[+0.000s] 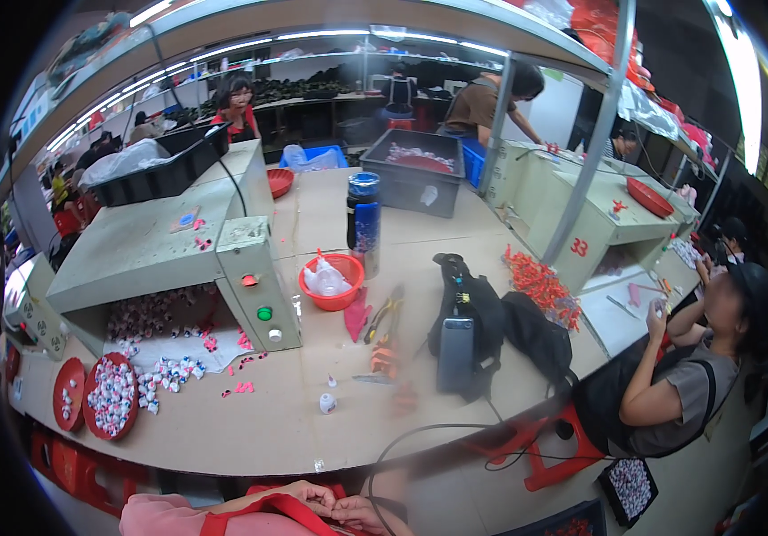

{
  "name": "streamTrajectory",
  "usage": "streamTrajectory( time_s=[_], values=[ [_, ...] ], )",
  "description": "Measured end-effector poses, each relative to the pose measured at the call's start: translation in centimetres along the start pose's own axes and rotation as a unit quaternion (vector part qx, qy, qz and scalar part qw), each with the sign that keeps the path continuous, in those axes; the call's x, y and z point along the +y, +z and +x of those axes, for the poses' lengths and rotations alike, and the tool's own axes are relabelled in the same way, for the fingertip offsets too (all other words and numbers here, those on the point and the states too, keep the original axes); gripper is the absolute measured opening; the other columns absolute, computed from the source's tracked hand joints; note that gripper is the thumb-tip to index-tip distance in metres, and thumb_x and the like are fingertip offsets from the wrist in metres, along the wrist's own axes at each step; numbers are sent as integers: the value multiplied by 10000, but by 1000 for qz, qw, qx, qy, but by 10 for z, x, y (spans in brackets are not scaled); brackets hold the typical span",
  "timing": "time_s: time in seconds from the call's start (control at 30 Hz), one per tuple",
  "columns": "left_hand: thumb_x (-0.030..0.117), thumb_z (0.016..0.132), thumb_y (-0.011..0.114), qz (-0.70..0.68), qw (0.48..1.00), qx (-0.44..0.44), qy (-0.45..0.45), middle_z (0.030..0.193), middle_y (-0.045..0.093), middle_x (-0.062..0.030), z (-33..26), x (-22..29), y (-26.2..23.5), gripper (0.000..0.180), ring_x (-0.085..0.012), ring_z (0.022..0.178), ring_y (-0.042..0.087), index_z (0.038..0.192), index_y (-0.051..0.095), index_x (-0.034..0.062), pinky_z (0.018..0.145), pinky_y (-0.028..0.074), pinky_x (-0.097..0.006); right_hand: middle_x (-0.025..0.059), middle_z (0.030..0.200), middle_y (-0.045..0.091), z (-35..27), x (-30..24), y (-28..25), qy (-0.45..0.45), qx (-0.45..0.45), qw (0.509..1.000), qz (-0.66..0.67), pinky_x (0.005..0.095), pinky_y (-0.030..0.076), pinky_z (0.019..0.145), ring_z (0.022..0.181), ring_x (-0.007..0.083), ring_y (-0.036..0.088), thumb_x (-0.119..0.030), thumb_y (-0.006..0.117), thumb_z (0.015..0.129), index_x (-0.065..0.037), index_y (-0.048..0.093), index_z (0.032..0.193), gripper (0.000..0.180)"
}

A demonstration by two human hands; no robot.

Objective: The person glues small plastic decorative parts onto toy figurines by hand, using a glue bottle to apply adhesive.

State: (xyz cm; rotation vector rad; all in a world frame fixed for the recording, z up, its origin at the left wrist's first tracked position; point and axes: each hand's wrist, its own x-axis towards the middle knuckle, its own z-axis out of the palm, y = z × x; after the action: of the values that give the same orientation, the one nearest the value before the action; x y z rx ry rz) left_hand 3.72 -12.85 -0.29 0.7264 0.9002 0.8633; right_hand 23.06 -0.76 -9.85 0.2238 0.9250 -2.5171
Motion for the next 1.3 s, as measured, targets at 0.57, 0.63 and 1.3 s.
streamTrajectory(
  time_s=[0.57, 0.63, 1.3],
  values=[
    [28, 893, 634, -9, 997, 71, -9, 919, 630, -7, -8, 8, 14, 48, -63, 862, 576, 936, 637, 8, 779, 462, -191, 26, 822, 590, 3, 0, 5, 45, -9, 999, 5, 211, 400, 577, 678, 80, 530, -230, 565, 943, 5, 592, 954, 237],
    [42, 896, 633, 12, 998, 51, -17, 933, 627, -8, -7, 11, 15, 31, -69, 877, 570, 905, 628, 12, 793, 457, -207, 25, 819, 587, -1, 1, 7, 45, -7, 999, 8, 210, 397, 574, 674, 78, 526, -229, 565, 943, 4, 591, 951, 234],
    [108, 935, 565, 70, 994, 58, 56, 884, 538, 27, -11, -6, 13, 70, -49, 824, 481, 959, 553, 44, 756, 399, -198, 9, 785, 551, 0, 2, 9, 35, 9, 999, 27, 204, 362, 545, 636, 67, 478, -223, 564, 943, -12, 574, 920, 213]
  ],
)
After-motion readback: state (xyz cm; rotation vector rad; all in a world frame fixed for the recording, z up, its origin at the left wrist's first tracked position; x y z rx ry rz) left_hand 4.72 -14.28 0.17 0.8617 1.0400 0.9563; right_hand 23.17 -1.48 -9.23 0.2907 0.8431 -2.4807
